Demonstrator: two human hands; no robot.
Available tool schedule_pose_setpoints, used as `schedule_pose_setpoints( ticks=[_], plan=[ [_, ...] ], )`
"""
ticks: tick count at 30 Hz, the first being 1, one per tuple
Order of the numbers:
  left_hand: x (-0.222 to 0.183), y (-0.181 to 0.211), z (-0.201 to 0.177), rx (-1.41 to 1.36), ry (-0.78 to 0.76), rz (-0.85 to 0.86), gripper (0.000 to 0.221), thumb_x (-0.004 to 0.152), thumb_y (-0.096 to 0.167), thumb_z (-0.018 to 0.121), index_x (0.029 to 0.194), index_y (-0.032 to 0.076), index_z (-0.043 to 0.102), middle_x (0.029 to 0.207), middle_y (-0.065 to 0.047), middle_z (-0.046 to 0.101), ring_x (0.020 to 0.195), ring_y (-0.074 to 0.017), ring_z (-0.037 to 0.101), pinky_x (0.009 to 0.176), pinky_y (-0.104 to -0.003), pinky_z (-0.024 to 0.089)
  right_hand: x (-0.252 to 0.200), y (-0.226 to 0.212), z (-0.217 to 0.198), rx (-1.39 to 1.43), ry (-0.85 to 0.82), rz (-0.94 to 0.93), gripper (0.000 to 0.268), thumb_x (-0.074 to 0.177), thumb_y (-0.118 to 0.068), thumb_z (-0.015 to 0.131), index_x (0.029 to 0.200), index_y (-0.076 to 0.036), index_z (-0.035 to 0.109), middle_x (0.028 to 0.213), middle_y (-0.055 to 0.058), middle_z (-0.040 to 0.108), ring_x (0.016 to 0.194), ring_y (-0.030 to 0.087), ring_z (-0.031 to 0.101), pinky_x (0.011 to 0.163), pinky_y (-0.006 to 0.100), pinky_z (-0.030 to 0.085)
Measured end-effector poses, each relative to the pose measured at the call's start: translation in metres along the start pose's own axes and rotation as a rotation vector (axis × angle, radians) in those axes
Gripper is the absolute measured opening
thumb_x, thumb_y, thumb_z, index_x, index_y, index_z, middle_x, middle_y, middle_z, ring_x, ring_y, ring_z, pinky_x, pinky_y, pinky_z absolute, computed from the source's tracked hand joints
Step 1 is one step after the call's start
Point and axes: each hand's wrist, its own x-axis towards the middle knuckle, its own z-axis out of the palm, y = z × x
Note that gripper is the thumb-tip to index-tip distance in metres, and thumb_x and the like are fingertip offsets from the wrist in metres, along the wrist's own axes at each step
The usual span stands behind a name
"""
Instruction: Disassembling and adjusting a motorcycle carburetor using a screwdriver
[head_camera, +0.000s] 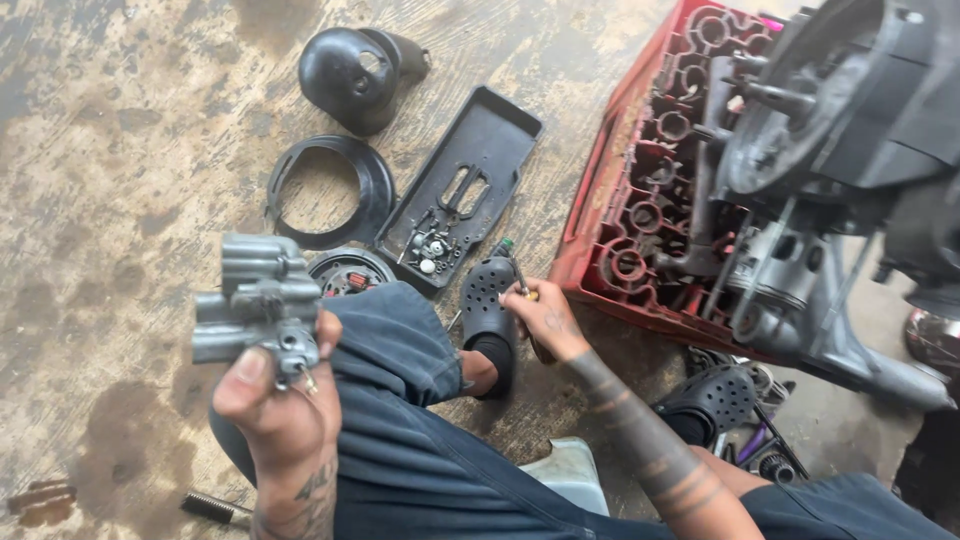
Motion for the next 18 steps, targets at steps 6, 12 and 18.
schedule_pose_setpoints(
  ticks=[6, 12, 18],
  plan=[
    [0.0, -0.003, -0.001, -0.081, -0.058, 0.033, 0.048, 0.086, 0.038, 0.066, 0.121, 0.006, 0.058, 0.11, -0.011, 0.059, 0.093, -0.0224, 0.057, 0.067, -0.034, 0.045, 0.088, 0.013, 0.049, -0.078, 0.069, 0.131, 0.022, 0.082, -0.027, 0.069, 0.073, -0.016, 0.052, 0.055, 0.004, 0.053, 0.041, 0.015, 0.051, 0.043, 0.029, 0.039],
    [-0.007, -0.007, -0.001, -0.126, 0.048, -0.098, 0.064, 0.078, 0.036, 0.072, 0.126, -0.003, 0.058, 0.111, -0.018, 0.069, 0.097, -0.032, 0.072, 0.075, -0.037, 0.064, 0.105, 0.019, 0.057, 0.188, 0.028, 0.039, 0.039, 0.09, -0.017, 0.065, 0.126, -0.003, 0.067, 0.073, 0.004, 0.058, 0.058, 0.012, 0.057, 0.041, 0.024, 0.048],
    [0.003, 0.008, 0.03, -0.022, -0.061, -0.1, 0.053, 0.079, 0.029, 0.071, 0.12, -0.002, 0.056, 0.107, -0.013, 0.067, 0.098, -0.0241, 0.068, 0.088, -0.037, 0.057, 0.045, -0.013, 0.011, 0.325, -0.045, -0.189, 0.022, 0.1, -0.015, 0.058, 0.119, -0.004, 0.063, 0.079, 0.005, 0.058, 0.057, 0.012, 0.053, 0.047, 0.024, 0.047]
  ],
)
